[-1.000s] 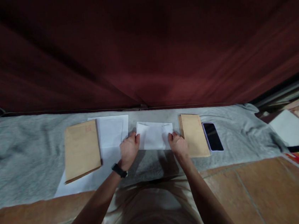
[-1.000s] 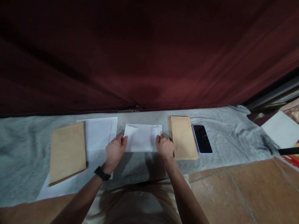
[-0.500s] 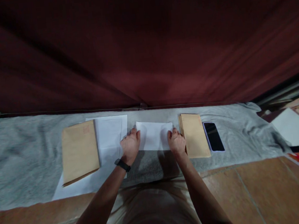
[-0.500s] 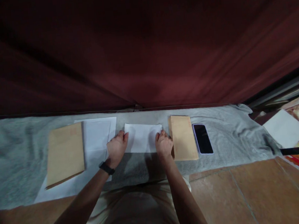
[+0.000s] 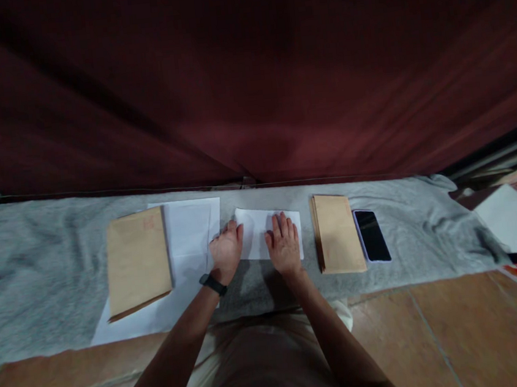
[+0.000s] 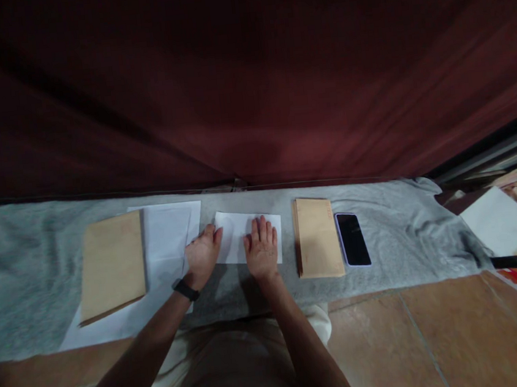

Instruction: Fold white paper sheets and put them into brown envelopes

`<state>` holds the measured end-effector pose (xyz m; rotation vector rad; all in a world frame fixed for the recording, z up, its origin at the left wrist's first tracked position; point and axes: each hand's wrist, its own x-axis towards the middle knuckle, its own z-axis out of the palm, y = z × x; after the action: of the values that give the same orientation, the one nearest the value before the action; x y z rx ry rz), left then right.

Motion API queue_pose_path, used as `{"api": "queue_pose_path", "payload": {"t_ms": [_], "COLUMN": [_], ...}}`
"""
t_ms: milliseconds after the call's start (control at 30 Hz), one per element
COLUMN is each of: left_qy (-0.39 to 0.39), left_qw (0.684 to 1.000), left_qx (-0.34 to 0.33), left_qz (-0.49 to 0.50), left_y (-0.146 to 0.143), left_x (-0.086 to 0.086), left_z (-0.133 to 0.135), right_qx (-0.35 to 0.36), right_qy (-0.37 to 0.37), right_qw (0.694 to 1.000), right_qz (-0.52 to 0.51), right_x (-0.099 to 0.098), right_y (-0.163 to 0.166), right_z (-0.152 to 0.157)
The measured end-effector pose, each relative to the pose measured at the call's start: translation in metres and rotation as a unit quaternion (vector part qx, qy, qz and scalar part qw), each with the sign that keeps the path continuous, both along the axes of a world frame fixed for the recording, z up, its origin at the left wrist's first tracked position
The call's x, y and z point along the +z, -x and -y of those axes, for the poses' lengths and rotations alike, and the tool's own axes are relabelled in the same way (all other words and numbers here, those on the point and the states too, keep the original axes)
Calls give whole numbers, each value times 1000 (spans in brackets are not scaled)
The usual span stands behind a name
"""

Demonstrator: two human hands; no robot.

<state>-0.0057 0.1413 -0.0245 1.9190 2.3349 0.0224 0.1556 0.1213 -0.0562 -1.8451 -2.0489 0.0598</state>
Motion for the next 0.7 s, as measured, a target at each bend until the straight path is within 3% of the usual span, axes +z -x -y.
{"api": "queue_pose_path", "payload": {"t_ms": [133, 267, 433, 567, 700], "left_qy": [-17, -73, -198, -157, -108], "left_qw": [1000, 997, 970, 953, 956], "left_qx": [3, 3, -137, -247, -255], "left_qz": [-11, 0, 20, 76, 100], "left_y": [-1, 0, -16, -36, -40], "left_x": [-3, -4, -2, -13, -26], "left_z": [0, 3, 9, 5, -2], "right_qx": [-12, -21, -21, -20, -32], "right_qy": [-3, -8, 5, 30, 56], "right_qw": [1000, 1000, 999, 999, 998], "right_qz": [11, 18, 26, 21, -21], "right_x": [-15, -17, -16, -14, -9], "right_y": [-2, -1, 1, 0, 0], "right_z": [2, 4, 5, 5, -3]}}
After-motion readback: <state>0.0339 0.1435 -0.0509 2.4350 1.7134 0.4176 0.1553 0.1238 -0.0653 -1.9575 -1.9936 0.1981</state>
